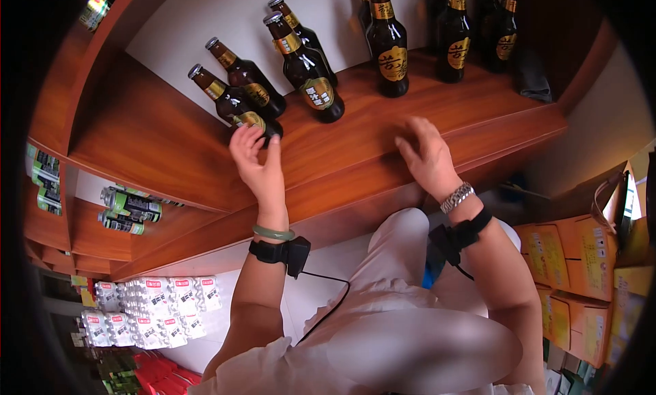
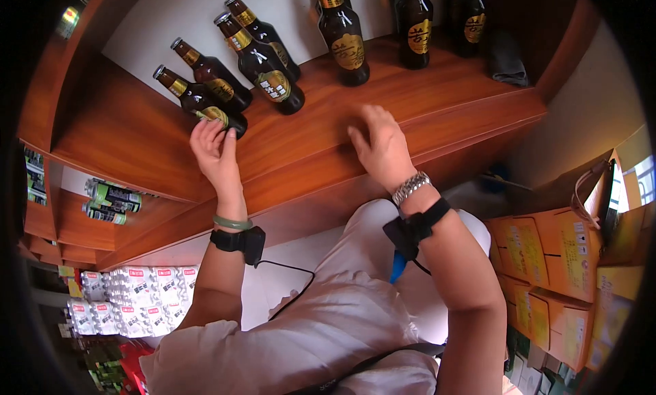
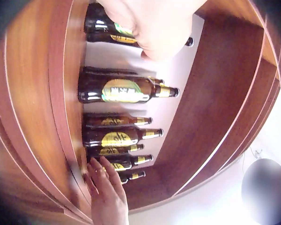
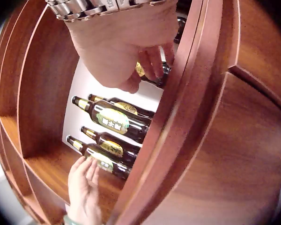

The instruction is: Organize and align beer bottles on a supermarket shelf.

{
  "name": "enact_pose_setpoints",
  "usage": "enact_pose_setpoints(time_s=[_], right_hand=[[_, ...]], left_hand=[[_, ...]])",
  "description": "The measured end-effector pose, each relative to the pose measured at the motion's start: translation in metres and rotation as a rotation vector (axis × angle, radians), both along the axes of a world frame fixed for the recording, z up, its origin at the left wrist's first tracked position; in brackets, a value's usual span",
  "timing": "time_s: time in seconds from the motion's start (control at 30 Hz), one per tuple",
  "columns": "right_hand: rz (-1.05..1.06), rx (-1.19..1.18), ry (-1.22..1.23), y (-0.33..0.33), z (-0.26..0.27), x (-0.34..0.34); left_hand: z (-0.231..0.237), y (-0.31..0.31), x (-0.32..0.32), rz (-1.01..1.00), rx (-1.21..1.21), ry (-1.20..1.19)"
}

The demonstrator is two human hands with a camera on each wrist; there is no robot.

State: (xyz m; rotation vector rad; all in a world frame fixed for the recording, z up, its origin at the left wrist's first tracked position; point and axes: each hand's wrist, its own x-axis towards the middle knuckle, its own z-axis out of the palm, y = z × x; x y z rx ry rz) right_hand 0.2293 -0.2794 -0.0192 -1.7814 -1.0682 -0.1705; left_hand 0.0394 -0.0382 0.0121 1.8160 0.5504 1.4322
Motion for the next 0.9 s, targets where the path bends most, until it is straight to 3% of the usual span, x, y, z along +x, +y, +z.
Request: enact_pose_setpoints(time_s=[0.13,0.3,0.47,0.77,0.9], right_hand=[[-0.141,0.171,0.306,0.033,0.005,0.036],[-0.074,0.207,0.545,0.069,0.015,0.069],[-0.070,0.116,0.473,0.096,0.002,0.089],[-0.189,-0.023,0.201,0.087,0.015,0.081],[-0.221,-0.052,0.200,0.085,0.018,0.075]], left_hand=[[0.012,-0.001,0.037,-0.218,-0.198,0.106],[-0.004,0.027,0.086,-0.489,-0.474,0.095],[-0.027,0.035,0.108,-0.486,-0.454,0.230],[-0.017,0.023,0.106,-0.512,-0.461,0.183],[-0.017,0.024,0.107,-0.492,-0.472,0.187]])
